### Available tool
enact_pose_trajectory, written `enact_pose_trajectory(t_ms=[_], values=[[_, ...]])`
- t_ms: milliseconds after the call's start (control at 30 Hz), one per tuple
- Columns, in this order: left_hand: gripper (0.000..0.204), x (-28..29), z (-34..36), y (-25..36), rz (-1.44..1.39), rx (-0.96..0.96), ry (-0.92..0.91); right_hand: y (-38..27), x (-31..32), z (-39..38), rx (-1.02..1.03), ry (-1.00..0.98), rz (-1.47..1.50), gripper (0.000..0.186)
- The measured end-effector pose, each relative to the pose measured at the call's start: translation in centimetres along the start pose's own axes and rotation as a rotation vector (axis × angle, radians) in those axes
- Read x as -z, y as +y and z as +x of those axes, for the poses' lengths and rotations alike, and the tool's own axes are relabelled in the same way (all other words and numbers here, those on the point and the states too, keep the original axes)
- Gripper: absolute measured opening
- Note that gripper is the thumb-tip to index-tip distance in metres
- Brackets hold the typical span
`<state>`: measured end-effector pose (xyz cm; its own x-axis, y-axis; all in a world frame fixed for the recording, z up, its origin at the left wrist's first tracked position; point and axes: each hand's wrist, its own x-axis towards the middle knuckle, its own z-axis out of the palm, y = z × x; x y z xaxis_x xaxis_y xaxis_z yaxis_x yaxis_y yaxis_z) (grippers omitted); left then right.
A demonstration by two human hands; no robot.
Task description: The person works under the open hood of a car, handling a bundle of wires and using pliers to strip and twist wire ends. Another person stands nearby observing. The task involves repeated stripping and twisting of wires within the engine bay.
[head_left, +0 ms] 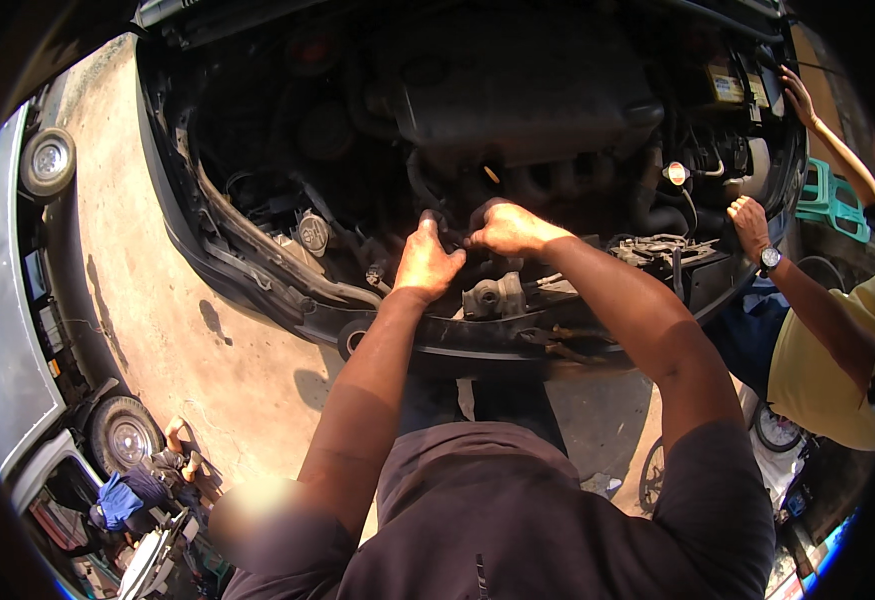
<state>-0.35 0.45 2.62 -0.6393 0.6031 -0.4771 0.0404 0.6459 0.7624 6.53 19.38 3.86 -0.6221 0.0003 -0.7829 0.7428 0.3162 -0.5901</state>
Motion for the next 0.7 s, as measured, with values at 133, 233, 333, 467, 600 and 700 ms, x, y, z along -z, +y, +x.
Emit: enact_pose_trajectory(t_ms=[133,233,333,467,600,700], values=[[0.060,0.1,0.0,0.0,-0.015,0.006,0.019,0.3,-0.7,1.2,-0.340,-0.092,0.565,0.018],[0.056,0.4,0.2,-0.3,-0.138,0.017,0.017,1.3,-1.0,0.6,-0.059,0.067,0.332,0.018],[0.053,0.5,0.2,-0.5,-0.171,0.000,0.006,2.8,-0.6,-0.8,0.649,0.415,-0.460,0.029],[0.055,0.5,0.2,-0.5,-0.104,-0.008,0.014,3.7,-0.4,-1.4,0.727,0.290,-0.770,0.040],[0.055,0.4,0.1,-0.5,-0.057,0.004,0.026,3.3,-0.9,-1.0,0.715,0.268,-0.702,0.032],[0.051,-0.1,0.2,-0.6,-0.068,0.000,0.022,2.4,-0.8,-0.4,0.459,0.157,-0.447,0.027]])
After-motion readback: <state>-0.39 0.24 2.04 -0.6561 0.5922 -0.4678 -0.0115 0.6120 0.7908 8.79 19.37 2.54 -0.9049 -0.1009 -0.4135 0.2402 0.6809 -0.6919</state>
